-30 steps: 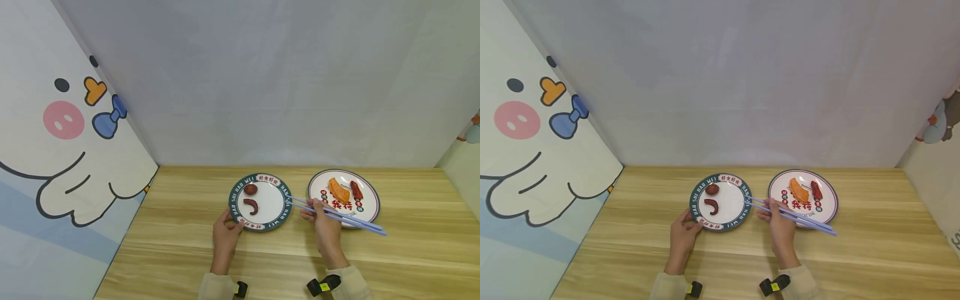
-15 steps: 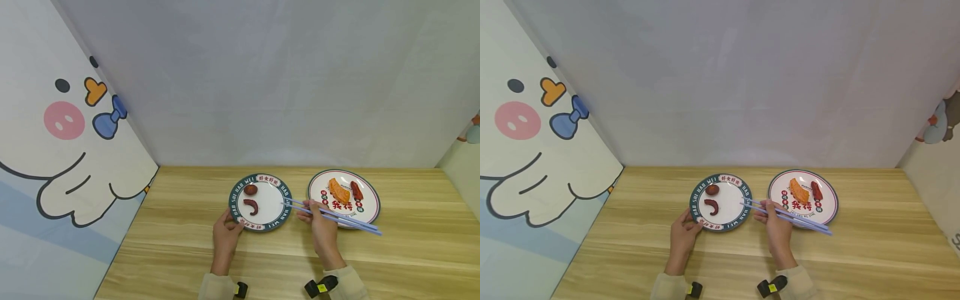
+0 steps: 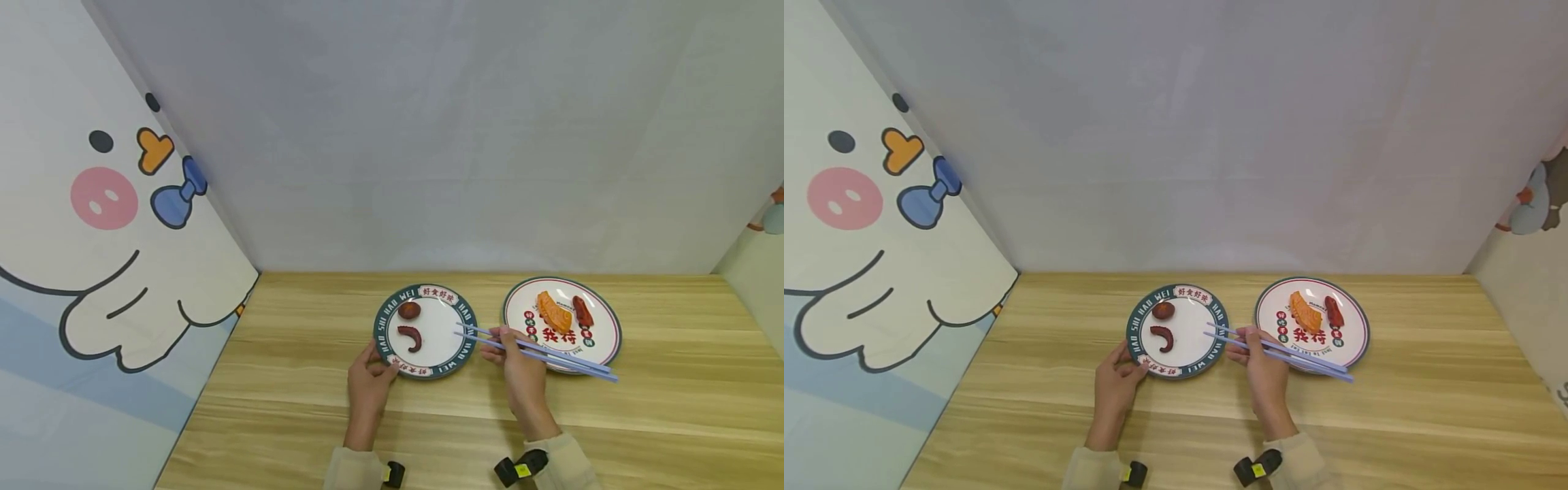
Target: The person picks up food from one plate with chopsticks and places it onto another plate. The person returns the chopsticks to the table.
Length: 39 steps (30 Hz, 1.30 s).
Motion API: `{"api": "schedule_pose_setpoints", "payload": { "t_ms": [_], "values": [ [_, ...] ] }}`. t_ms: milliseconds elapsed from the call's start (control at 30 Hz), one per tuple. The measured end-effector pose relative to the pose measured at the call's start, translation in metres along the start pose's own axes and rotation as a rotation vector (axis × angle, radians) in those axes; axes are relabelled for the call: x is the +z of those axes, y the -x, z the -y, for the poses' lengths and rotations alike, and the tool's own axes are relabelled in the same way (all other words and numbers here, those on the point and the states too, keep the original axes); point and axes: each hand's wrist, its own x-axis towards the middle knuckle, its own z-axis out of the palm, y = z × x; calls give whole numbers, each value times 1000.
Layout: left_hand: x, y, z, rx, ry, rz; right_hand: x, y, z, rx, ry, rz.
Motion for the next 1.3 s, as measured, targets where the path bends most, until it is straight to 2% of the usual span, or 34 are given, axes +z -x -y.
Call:
{"api": "schedule_pose_setpoints", "payload": {
  "t_ms": [433,1100,1300],
  "values": [
    [-1,4,-3,11,12,3,5,1,-6,20,0,16],
    [1,-1,1,-1,-37,-2,18,1,-20,3,4,46],
    [1,-1,1,-7,-39,-1,21,4,-22,31,4,64]
  ]
}}
